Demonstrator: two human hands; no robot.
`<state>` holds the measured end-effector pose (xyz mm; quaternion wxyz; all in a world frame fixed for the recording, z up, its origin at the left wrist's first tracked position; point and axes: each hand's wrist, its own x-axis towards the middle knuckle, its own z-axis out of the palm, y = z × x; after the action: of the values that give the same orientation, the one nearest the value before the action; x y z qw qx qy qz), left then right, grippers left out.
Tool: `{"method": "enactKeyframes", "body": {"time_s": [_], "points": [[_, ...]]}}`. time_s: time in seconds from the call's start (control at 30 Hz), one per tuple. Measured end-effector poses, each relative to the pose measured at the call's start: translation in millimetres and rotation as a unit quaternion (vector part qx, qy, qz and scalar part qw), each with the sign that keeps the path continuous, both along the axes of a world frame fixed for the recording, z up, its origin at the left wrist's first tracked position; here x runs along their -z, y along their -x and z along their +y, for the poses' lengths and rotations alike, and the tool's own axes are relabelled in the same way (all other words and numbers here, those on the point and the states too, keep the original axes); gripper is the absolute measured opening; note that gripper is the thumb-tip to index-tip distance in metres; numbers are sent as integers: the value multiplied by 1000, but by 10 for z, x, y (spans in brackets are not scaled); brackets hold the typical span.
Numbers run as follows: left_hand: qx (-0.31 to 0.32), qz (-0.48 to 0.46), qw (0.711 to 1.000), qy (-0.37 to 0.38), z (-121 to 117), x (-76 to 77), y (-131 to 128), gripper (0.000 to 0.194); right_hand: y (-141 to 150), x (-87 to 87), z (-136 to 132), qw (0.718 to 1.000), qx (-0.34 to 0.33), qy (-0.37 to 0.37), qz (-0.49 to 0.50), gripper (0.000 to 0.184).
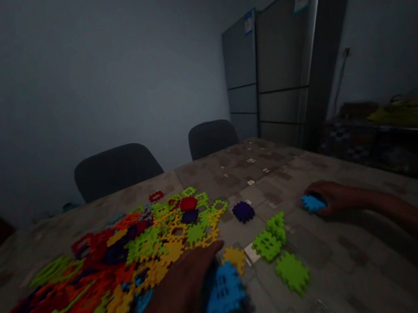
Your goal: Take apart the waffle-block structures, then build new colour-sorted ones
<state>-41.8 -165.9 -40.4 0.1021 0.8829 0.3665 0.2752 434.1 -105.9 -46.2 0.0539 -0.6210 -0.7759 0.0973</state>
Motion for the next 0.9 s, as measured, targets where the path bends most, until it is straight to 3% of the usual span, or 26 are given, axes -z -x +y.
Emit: {"method": "enactKeyframes", "body": {"time_s": [0.1,0.2,0.27,0.4,0.5,0.67,0.9], "points": [[60,64,995,46,282,-436,-796,77,-91,21,43,1000,4,10,-14,45],[76,142,986,36,585,-653,-1595,73,-183,19,145,999,9,23,-36,54],[78,168,982,30,752,-642,-2025,66,-235,20,247,998,9,40,-52,56],[47,234,970,37,948,-425,-2607,54,-293,35,432,995,0,69,-75,62],[22,268,962,45,999,-233,-2851,40,-304,50,482,994,-3,76,-82,65],[0,290,955,60,992,16,-3028,38,-291,69,453,994,-11,71,-85,63],[0,284,956,73,889,97,-3055,40,-284,56,331,994,-43,70,-72,63]]}}
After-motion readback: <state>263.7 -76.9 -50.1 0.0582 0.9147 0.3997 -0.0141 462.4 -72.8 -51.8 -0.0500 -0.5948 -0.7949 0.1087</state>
